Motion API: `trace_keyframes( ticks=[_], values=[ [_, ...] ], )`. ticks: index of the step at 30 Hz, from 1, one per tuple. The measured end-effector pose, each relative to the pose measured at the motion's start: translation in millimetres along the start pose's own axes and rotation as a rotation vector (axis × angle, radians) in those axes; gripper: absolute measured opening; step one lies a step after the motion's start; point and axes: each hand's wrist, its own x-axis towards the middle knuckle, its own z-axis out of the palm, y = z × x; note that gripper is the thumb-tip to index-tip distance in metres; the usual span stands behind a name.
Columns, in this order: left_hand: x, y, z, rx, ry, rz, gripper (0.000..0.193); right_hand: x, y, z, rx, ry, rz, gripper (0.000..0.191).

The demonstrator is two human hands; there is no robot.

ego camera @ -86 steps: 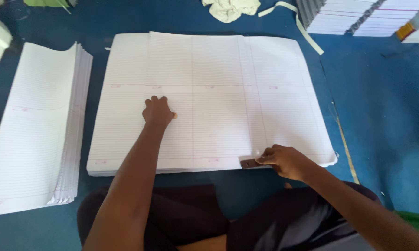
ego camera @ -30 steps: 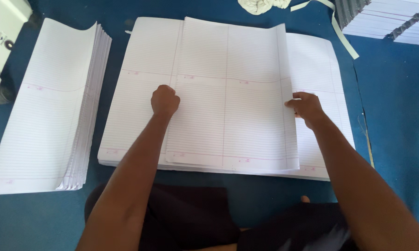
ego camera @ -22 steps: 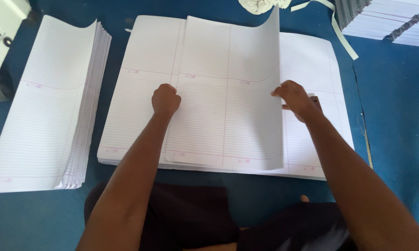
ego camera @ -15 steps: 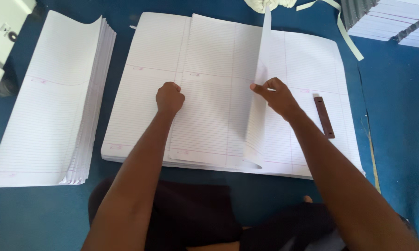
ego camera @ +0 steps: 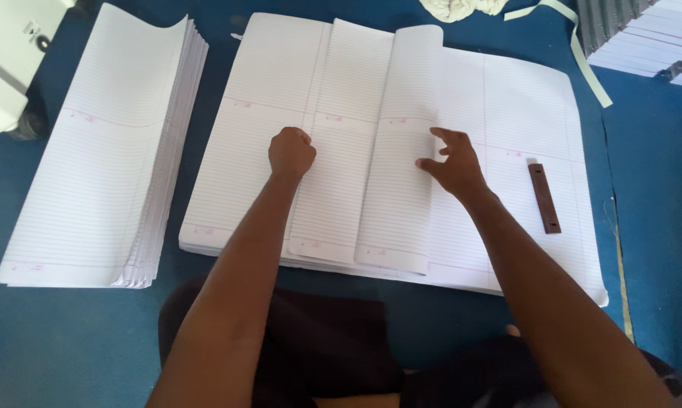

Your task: The person folds a stack of lined paper sheets in half, then uses a small rectangular tool to press and crease the fold. The person repeats this process for multiple sheets, stacking the folded sheets to the side.

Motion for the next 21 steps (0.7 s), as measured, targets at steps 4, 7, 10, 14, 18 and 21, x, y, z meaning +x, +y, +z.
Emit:
trace_keyframes(
  ticks=[4, 7, 10, 14, 18, 21],
  values=[
    [4.5, -3.0, 3.0, -0.010, 0.040, 0.003, 0.008, 1.9, 3.8, 11.3, -0.086, -0.037, -0.048, 0.087],
    [8.3, -8.8, 7.7, -0.032, 0.070, -0.016, 0.009, 1.8, 6.8, 25.9, -0.088, -0.060, -0.020, 0.093],
    [12.5, -14.3, 12.0, -0.051, 0.108, 0.011, 0.013, 2.6, 3.5, 38.5, -0.102, -0.053, -0.030, 0.094],
    [14.6, -20.6, 13.1, -0.057, 0.121, 0.033, 0.016, 4.2, -6.0, 54.9, -0.097, -0.005, -0.074, 0.094],
    [15.6, -20.1, 12.5, -0.034, 0.064, -0.029, 0.008, 8.3, -15.8, 70.7, -0.058, 0.009, -0.104, 0.094],
    [15.3, -19.7, 7.2, -0.066, 0.020, -0.075, 0.006, 11.3, -22.4, 79.6, -0.070, 0.024, -0.155, 0.094]
  ],
)
